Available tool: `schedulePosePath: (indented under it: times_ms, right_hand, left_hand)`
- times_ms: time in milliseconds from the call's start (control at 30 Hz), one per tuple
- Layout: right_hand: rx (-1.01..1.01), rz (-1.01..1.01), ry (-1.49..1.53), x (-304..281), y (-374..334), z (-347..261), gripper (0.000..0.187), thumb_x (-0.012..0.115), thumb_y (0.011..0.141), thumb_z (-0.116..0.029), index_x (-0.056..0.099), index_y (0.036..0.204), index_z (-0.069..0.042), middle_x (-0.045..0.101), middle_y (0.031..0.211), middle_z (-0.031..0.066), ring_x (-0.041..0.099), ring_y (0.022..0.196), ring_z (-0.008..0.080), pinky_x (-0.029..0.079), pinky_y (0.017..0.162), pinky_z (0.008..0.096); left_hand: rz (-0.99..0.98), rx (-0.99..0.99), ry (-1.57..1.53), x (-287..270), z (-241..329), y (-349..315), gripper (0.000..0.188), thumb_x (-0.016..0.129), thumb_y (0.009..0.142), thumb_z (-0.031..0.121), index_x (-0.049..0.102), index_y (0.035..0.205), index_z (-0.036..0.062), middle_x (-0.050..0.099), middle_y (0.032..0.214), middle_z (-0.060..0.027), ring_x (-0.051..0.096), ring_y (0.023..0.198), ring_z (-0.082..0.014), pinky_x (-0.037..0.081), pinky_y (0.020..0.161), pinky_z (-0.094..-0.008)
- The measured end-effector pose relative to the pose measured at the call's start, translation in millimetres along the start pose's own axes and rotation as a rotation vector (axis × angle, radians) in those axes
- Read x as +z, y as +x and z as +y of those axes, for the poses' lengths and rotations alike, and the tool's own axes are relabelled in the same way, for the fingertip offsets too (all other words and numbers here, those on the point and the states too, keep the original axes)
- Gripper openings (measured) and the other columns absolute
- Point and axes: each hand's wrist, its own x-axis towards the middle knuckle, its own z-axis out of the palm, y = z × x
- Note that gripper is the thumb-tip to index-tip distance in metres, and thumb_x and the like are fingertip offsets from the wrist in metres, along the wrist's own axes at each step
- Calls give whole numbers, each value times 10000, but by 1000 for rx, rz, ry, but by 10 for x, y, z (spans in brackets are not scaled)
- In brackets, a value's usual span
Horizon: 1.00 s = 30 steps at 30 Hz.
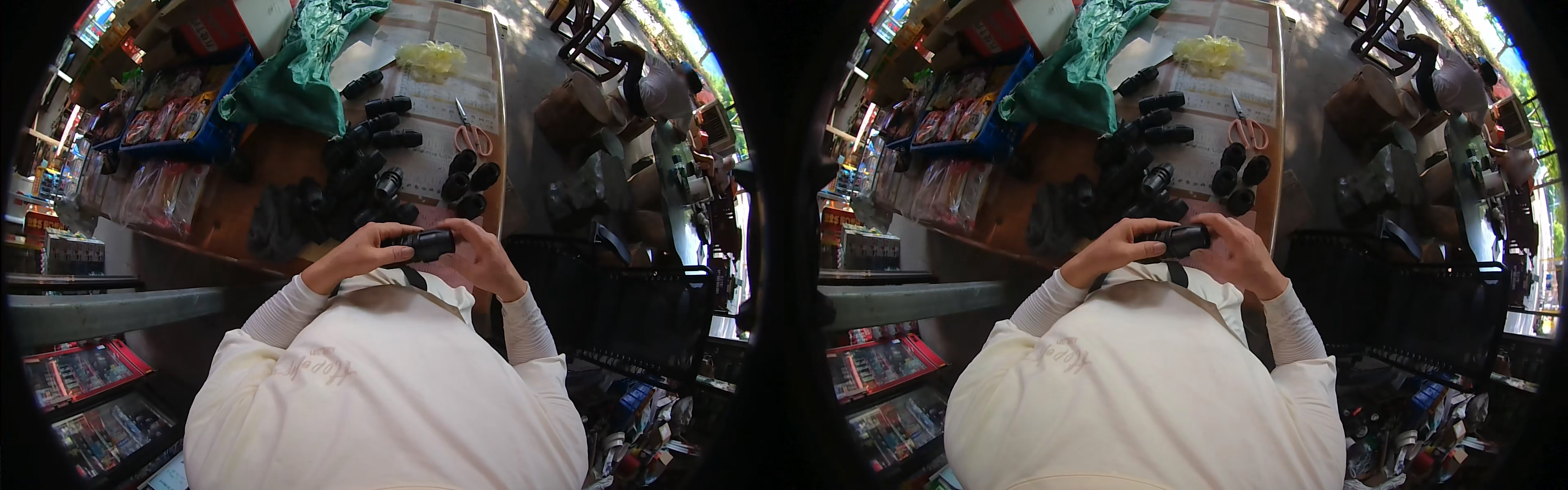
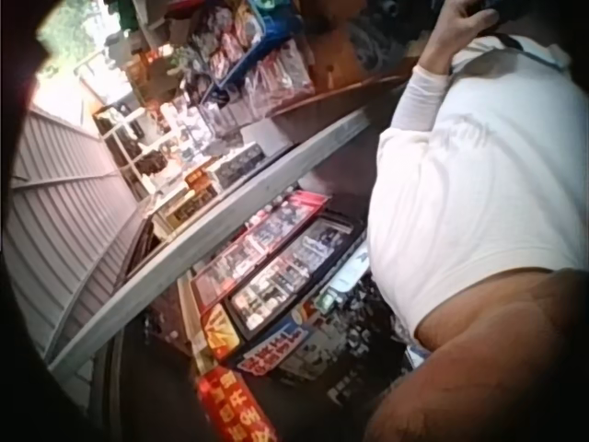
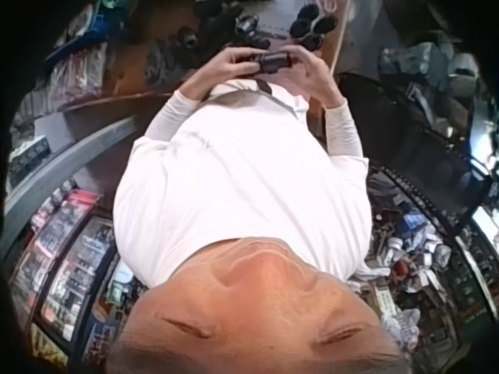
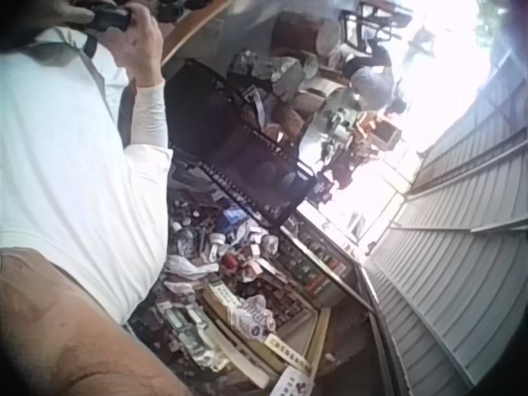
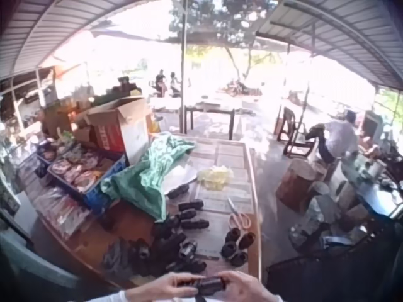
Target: The person repeatedly picks up black plastic pipe fittings from a table, joins two pieces together by hand, and places the assembled unit back on the table. The process is repeated multiple times with different fittings.
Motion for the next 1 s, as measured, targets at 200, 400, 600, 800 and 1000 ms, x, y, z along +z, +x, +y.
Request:
schedulePosePath:
  times_ms: [200,400,600,800,1000]
  right_hand:
    - [9,102,143,29,29,17,224,666,839,-172,679,1022,-43,634,780,59,597,744,156,485,638,284]
    - [34,60,154,-13,38,-6,161,662,856,-123,667,1000,-51,648,824,62,599,821,170,493,740,302]
    - [73,-22,101,-22,40,177,261,689,828,-58,641,1084,-47,621,917,52,595,851,162,497,765,302]
    - [43,13,42,-24,-9,279,320,733,826,-155,639,1111,-45,598,934,57,592,830,145,501,743,273]
    - [-114,-25,-74,-24,18,132,371,688,891,-337,645,1096,-31,592,962,69,606,812,132,510,717,237]
  left_hand:
    - [-1,-1,-11,16,17,3,450,676,899,217,575,1272,-13,625,1017,-4,553,891,-59,458,791,-196]
    - [-9,2,-14,13,40,14,442,670,905,218,578,1273,-9,630,1017,-5,549,885,-56,459,786,-196]
    - [-38,4,-12,29,7,26,444,665,911,219,571,1282,-7,638,1037,-11,554,894,-57,460,794,-200]
    - [-38,-35,-27,32,47,14,452,658,917,220,558,1298,-3,637,1054,-18,559,909,-62,463,812,-207]
    - [-48,-32,-73,5,32,-6,455,650,917,196,544,1312,-2,628,1063,-14,553,924,-58,458,829,-208]
